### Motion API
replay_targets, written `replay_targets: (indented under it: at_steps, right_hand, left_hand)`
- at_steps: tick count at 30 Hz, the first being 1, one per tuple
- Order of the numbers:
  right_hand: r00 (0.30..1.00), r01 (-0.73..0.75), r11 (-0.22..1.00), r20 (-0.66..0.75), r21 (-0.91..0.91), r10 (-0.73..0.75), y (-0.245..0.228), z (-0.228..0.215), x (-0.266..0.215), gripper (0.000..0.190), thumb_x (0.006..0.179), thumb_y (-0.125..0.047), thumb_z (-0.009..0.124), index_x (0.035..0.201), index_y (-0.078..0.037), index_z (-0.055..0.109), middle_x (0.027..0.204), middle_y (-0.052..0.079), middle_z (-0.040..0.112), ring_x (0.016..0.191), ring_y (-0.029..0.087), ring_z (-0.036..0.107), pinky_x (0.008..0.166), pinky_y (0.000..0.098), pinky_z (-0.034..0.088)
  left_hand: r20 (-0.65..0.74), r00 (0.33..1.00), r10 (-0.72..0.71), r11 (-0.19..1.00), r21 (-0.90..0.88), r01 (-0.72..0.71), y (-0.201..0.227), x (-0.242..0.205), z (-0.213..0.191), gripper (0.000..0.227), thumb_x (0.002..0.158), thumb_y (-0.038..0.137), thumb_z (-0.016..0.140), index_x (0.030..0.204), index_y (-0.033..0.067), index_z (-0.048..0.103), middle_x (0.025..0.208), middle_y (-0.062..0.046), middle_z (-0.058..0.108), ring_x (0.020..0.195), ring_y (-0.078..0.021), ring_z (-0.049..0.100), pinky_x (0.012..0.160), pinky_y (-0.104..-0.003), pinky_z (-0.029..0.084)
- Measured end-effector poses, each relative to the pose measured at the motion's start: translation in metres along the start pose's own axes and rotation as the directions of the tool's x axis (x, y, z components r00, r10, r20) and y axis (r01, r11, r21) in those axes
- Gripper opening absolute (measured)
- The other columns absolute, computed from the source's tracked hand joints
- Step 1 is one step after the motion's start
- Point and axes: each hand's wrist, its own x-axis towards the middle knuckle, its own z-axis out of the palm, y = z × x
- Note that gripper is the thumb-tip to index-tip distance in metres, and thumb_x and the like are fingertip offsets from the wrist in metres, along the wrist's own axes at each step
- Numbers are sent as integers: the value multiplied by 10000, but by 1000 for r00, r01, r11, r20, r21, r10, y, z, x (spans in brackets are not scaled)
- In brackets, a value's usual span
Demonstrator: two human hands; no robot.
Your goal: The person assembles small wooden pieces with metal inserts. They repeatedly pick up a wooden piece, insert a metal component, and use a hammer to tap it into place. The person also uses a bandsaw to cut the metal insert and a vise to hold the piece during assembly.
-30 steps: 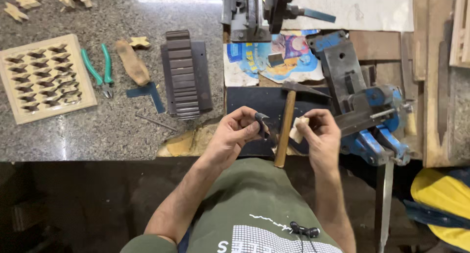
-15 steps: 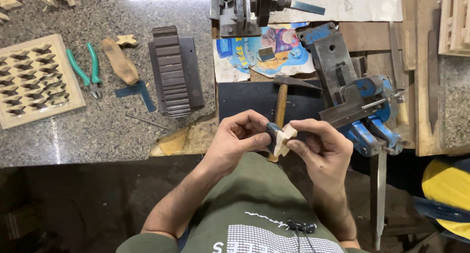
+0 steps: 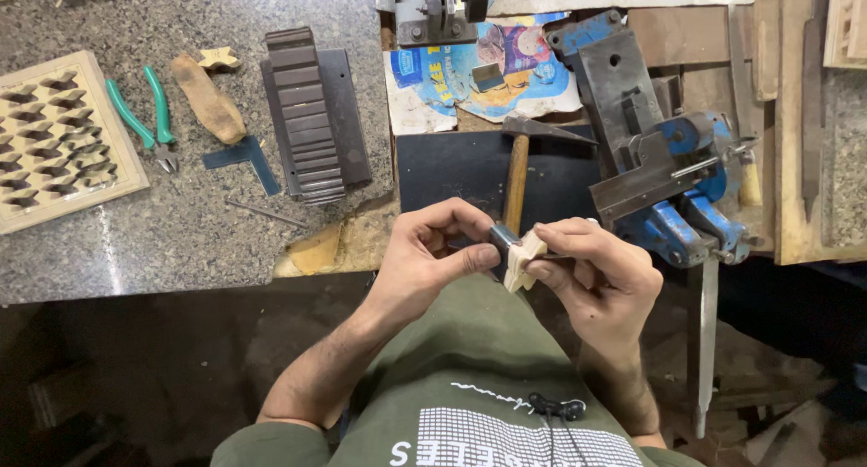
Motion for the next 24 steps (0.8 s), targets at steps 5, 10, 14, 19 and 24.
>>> replay_targets:
  at_steps: [5, 10, 14, 19, 24]
  right_hand:
    - [999, 48, 999, 24, -10, -48, 0, 1, 2, 336, 795, 26, 861, 1104, 10, 729, 1094, 137, 768, 579, -18, 397, 536, 158, 320]
    - [1000, 24, 999, 18, -25, -24, -2, -3, -4, 333, 784, 8, 870, 1086, 1, 729, 1087, 138, 768, 579, -15, 415, 525, 157, 315]
    - [999, 32, 999, 12, -15, -32, -3, -3, -4, 333, 798, 2, 868, 1099, -5, 726, 1093, 133, 764, 634, -2, 493, 531, 160, 332]
    - [999, 31, 999, 18, -8, -31, -3, -8, -4, 341, 780, 2, 871, 1087, 6, 722, 1090, 155, 765, 639, 10, 519, 556, 168, 380]
    - [998, -54, 983, 28, 173, 50, 30, 0, -8, 308, 887, 19, 808, 1170, 17, 685, 1103, 109, 738, 942, 96, 700, 795, 219, 554]
  left_hand:
    - [-20, 1000, 17, 1000, 22, -17, 4, -3, 1, 183, 931, 11, 772, 1082, -18, 673, 1032, -56, 730, 962, -100, 688, 871, -272, 591]
    - [-19, 999, 36, 998, 55, -35, 6, -9, 7, 188, 934, 3, 762, 1097, -27, 673, 1033, -64, 735, 960, -105, 697, 871, -274, 603]
    - [-43, 998, 40, 991, 130, -34, 11, -10, 13, 191, 937, -5, 762, 1105, -39, 675, 1029, -71, 723, 961, -101, 681, 862, -274, 595]
    - [-40, 998, 58, 991, 122, -53, 7, -13, 19, 182, 944, 2, 752, 1101, -22, 663, 1038, -60, 724, 973, -100, 690, 879, -272, 605]
    - [-117, 992, 55, 985, 168, -35, -10, -4, 8, 189, 960, 26, 742, 1121, -3, 645, 1018, -12, 669, 972, -75, 643, 861, -250, 558]
